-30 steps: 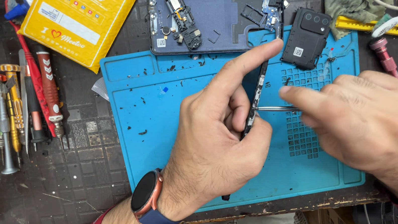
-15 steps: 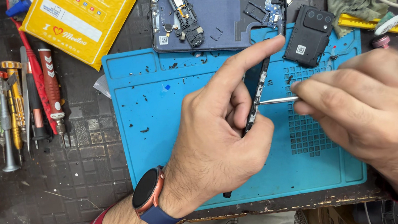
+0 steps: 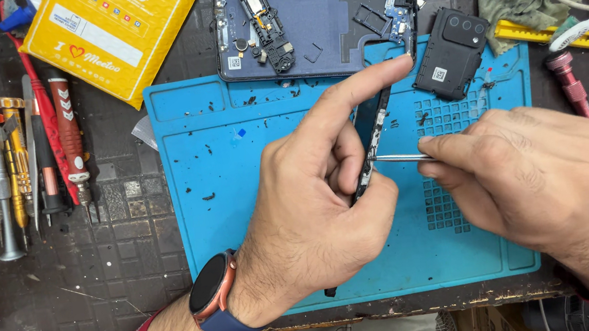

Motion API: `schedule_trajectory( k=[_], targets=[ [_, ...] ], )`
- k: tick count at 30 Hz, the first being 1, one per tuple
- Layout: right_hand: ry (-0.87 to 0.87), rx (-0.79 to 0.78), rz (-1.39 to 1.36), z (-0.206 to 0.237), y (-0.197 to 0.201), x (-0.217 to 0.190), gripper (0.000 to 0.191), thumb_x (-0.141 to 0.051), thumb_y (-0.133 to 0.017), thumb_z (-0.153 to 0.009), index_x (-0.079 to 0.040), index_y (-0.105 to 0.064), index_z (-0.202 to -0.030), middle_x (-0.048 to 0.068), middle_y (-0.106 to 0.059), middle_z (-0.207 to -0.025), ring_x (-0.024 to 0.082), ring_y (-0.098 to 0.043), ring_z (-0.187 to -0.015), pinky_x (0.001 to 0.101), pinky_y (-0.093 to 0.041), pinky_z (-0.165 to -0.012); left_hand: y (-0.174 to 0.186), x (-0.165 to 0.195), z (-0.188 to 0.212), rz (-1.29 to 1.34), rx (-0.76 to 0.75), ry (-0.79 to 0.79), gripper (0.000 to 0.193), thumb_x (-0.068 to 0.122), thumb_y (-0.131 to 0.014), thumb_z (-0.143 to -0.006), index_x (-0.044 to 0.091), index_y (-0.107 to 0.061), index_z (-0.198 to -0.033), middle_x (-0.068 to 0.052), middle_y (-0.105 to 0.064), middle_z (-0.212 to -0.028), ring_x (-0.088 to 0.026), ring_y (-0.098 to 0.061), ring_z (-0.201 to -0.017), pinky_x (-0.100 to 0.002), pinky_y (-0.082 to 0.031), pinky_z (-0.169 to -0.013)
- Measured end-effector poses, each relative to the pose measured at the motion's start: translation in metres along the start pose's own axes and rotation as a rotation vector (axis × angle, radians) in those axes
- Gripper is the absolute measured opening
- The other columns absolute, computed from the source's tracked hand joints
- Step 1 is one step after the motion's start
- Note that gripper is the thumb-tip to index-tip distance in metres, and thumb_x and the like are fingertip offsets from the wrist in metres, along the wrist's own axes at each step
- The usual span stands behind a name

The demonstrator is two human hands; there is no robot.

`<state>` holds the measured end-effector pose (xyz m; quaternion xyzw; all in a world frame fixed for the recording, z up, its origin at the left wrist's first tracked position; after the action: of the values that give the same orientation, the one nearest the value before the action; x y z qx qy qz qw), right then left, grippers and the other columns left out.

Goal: The person uses tweezers to pick debris out of a disassembled phone frame, then peels old adhesive residue from the frame edges by hand. They apply adhesive from a glue tube along the frame edge and press the frame assembly together, working on a blue silicone mat on the repair bench.

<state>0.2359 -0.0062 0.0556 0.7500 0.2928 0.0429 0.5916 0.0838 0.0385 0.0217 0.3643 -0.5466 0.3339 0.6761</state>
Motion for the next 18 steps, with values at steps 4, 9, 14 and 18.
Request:
schedule_trajectory(
  k=[4,9,14,18],
  targets=[
    [0.073,0.005,0.161,-0.003,0.003,-0.005,0.017,-0.012,-0.083,-0.086,-0.008,-0.07,-0.096,0.002,-0.056,-0.065,0.021,-0.058,-0.062,0.0355,-0.045,-0.056,0.0,0.003,0.0,0.004,0.011,-0.041,0.074,-0.001,-0.061,-0.083,0.02,-0.056,-0.155,0.006,-0.036,-0.063,-0.002,-0.04,-0.056,-0.021,-0.041,-0.057],
    [0.087,0.008,0.184,-0.005,0.004,-0.006,0.014,-0.013,-0.079,-0.086,-0.009,-0.07,-0.096,0.003,-0.059,-0.07,0.024,-0.058,-0.068,0.0358,-0.046,-0.059,-0.001,0.002,0.0,0.001,0.004,-0.019,0.075,0.0,-0.061,-0.083,0.021,-0.056,-0.154,0.006,-0.036,-0.067,-0.003,-0.041,-0.06,-0.02,-0.042,-0.055],
    [-0.058,-0.081,-0.025,0.0,-0.008,0.005,0.024,-0.013,-0.082,-0.081,-0.007,-0.07,-0.1,0.002,-0.058,-0.066,0.02,-0.058,-0.057,0.033,-0.044,-0.053,0.0,0.001,0.001,0.009,0.004,-0.03,0.075,0.0,-0.062,-0.083,0.021,-0.056,-0.155,0.006,-0.037,-0.063,-0.002,-0.041,-0.056,-0.021,-0.042,-0.057],
    [-0.114,-0.028,-0.211,0.005,-0.012,0.01,0.032,-0.012,-0.082,-0.083,-0.005,-0.058,-0.103,0.003,-0.065,-0.077,0.019,-0.063,-0.059,0.0297,-0.048,-0.053,-0.001,0.001,0.001,0.006,-0.003,-0.021,0.075,0.0,-0.062,-0.083,0.021,-0.055,-0.155,0.006,-0.036,-0.065,-0.003,-0.041,-0.058,-0.021,-0.042,-0.056]
  ],
)
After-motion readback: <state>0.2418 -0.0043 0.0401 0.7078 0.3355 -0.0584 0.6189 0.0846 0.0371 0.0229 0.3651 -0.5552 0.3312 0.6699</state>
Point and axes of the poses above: each hand's wrist, its own z-axis away from the middle knuckle, its own y-axis out of the back of the hand, x = y × z, the point moved 7 cm from there along -z, towards the middle knuckle
